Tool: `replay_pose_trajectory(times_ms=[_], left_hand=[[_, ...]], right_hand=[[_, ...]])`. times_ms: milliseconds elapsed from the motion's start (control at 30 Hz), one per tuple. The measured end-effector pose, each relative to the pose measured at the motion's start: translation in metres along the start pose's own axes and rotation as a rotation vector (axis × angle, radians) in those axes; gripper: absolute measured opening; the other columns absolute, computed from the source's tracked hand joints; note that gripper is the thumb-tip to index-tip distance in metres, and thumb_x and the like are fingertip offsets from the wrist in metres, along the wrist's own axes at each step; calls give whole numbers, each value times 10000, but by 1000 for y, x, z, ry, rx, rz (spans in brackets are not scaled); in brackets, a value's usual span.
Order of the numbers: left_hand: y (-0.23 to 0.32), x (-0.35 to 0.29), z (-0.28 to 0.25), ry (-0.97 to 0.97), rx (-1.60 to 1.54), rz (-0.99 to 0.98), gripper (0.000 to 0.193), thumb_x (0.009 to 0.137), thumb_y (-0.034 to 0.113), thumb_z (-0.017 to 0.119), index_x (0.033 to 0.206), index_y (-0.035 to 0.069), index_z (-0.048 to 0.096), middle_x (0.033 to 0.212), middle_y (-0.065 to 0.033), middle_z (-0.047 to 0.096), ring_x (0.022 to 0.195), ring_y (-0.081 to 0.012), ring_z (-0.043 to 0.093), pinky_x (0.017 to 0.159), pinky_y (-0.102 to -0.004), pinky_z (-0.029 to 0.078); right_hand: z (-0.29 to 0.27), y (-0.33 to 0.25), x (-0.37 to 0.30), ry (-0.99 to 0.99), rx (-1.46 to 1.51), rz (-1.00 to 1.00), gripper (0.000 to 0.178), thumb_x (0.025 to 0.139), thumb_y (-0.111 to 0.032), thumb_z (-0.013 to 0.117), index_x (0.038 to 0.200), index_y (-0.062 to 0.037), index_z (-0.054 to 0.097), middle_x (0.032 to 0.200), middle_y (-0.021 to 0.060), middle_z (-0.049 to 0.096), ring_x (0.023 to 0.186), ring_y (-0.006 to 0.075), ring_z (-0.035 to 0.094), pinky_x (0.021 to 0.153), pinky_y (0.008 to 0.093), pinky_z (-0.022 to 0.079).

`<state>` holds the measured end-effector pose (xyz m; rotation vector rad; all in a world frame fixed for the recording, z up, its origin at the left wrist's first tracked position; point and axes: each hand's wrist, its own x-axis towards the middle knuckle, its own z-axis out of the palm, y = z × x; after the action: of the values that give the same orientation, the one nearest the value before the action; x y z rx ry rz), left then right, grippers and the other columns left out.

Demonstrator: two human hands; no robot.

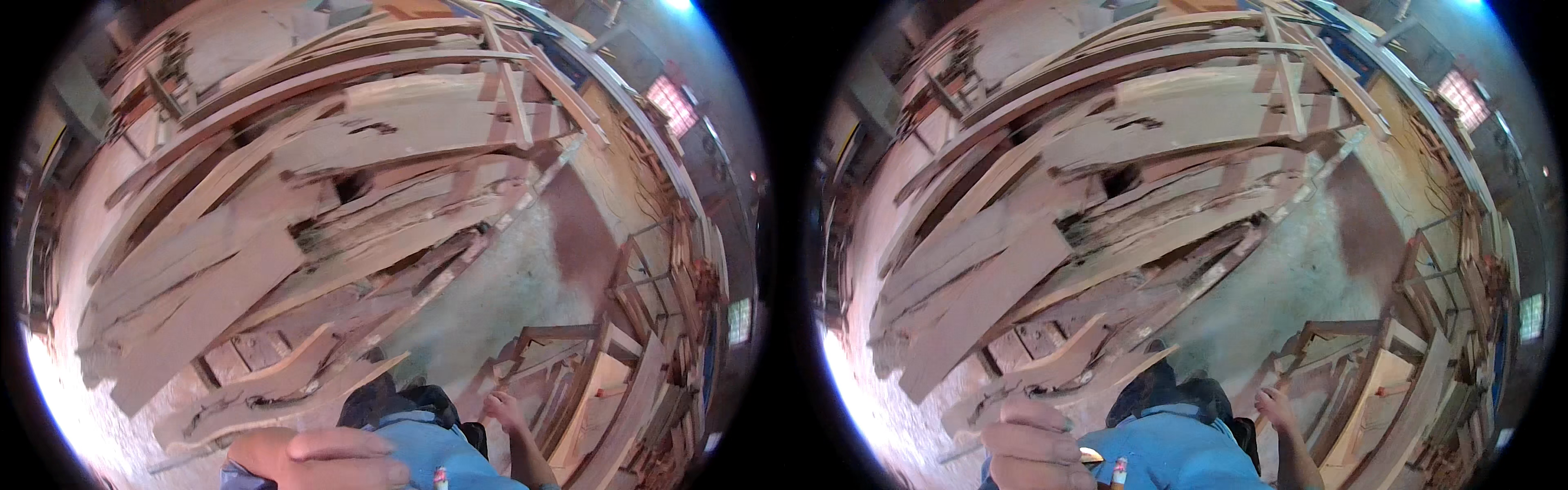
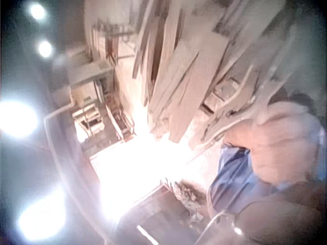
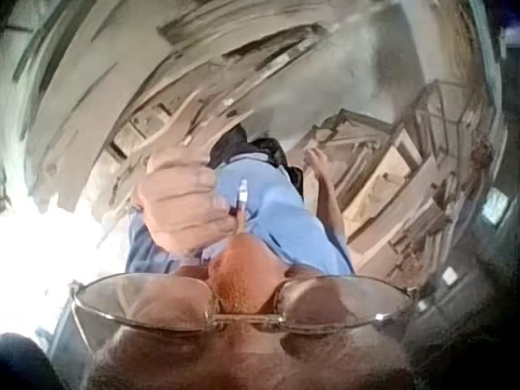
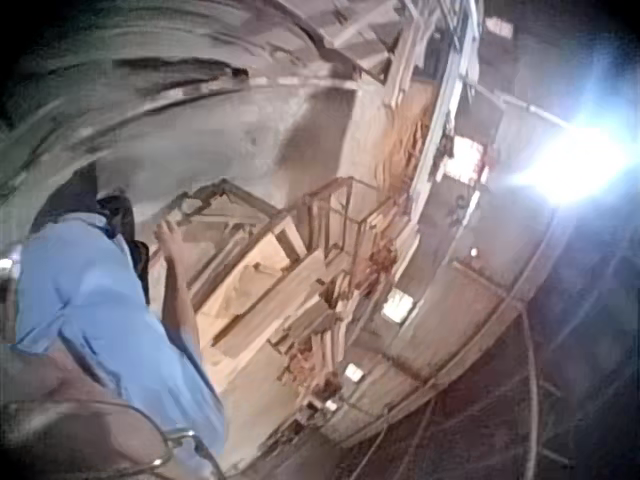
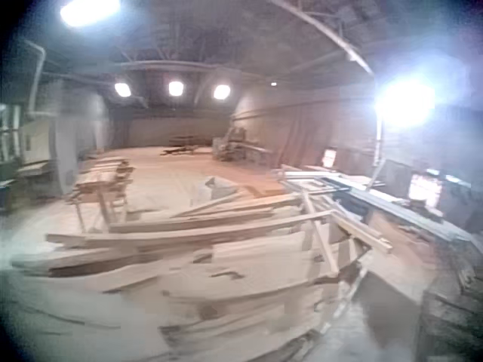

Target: The person selects wooden planks from a pile, measures them with a tape measure, and cuts them to size using a table saw. They handle multiple pieces, marking measurements and feeding the wood through the saw blade.

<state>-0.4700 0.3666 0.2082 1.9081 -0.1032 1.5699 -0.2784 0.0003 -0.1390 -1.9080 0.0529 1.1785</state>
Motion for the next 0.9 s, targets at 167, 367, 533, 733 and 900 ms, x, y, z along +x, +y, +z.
replay_pose_trajectory(times_ms=[167, 367, 533, 733, 900], left_hand=[[-7, 14, 55, -6, -55, -73, 213, 782, 342, 647, 802, 132, 671, 862, -42, 659, 863, -268, 597, 654, -449, 527], [-19, 38, 155, 12, -3, 17, 208, 768, 350, 654, 791, 143, 652, 845, -6, 644, 823, -239, 572, 634, -422, 501], [-15, 58, 252, -9, 23, 42, 173, 773, 337, 647, 795, 166, 648, 820, 14, 615, 794, -215, 542, 621, -414, 481], [-21, 74, 360, 39, 56, 144, 147, 797, 330, 630, 829, 187, 649, 779, 24, 568, 788, -201, 522, 625, -402, 482], [-26, 92, 405, -127, 42, 100, 105, 794, 211, 722, 881, 202, 663, 844, 36, 596, 836, -180, 541, 670, -400, 510]], right_hand=[[-12, -15, 10, 95, -109, 120, 301, 932, -214, 587, 1067, 44, 663, 929, 114, 686, 804, 196, 674, 707, 316, 540], [-67, -27, 44, 84, -51, 115, 328, 925, -218, 589, 1095, 54, 661, 950, 122, 697, 798, 195, 687, 712, 315, 549], [-142, -46, 95, 97, -57, -34, 340, 930, -223, 598, 1117, 54, 660, 960, 119, 697, 798, 182, 685, 713, 313, 550], [-231, -83, 125, 140, 20, -58, 338, 938, -233, 601, 1131, 37, 662, 899, 77, 679, 784, 157, 649, 703, 298, 533], [-271, -79, 161, 189, 17, -103, 313, 930, -223, 609, 1109, 26, 673, 887, 66, 677, 773, 144, 631, 700, 283, 522]])
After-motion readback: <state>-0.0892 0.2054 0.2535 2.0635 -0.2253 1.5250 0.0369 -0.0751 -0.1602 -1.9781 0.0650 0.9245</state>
